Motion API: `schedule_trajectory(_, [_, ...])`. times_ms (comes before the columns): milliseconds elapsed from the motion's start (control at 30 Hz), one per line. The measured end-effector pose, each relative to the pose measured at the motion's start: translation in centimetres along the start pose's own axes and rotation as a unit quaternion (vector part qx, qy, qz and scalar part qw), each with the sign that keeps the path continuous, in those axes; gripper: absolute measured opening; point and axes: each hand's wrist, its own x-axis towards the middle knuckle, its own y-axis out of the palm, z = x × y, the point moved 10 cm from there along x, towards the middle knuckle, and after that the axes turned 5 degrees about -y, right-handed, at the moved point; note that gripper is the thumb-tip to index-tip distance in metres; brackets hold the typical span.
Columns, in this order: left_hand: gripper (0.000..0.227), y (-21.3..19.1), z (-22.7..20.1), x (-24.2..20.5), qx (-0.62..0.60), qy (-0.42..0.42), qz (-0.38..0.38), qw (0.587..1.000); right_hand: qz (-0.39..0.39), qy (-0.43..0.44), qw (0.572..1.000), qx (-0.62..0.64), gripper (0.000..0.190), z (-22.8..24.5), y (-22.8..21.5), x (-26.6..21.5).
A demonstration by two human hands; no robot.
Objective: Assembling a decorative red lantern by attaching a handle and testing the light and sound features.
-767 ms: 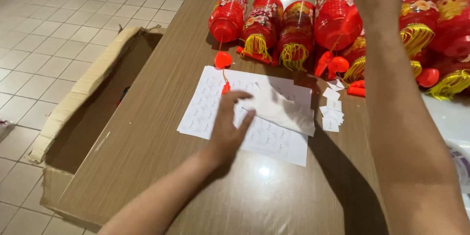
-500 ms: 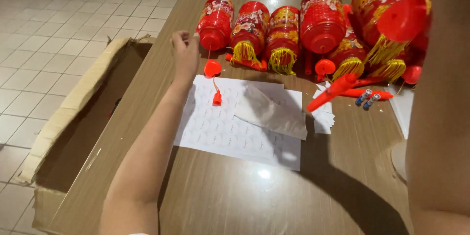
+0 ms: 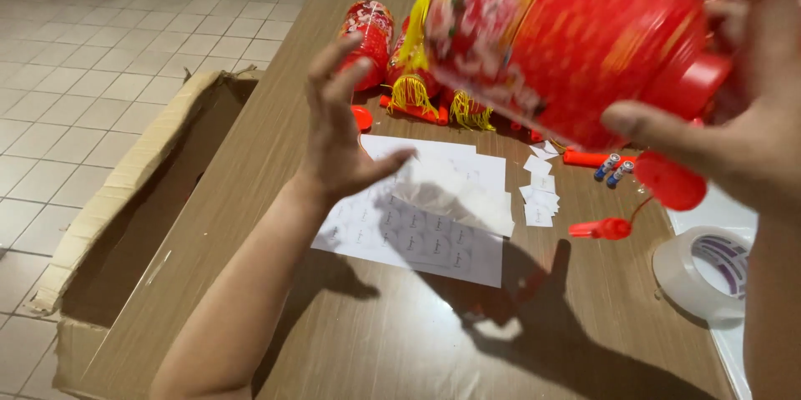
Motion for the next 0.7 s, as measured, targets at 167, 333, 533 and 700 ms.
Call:
schedule_trajectory(167, [0.108,4.1,-8.8,-2.7,0.238,0.122,0.248,0.931,0.072,0.160,0.984,-0.004,0.090,0.5,3.8,-4.2])
schedule_trajectory(333, [0.099,5.9,-10.8,-5.1,0.300,0.183,0.315,0.882,0.148,0.156,0.975,0.057,0.093,1.1,6.6,-7.9])
schedule_trajectory(533, [0.114,4.9,-11.3,-5.9,0.226,0.079,0.337,0.911,0.180,0.174,0.950,0.187,0.088,-1.8,5.6,-10.6])
schedule_trajectory(700, [0.119,2.1,-11.6,-5.0,0.067,0.010,0.242,0.968,0.202,0.191,0.937,0.210,0.108,-6.4,8.1,-14.3])
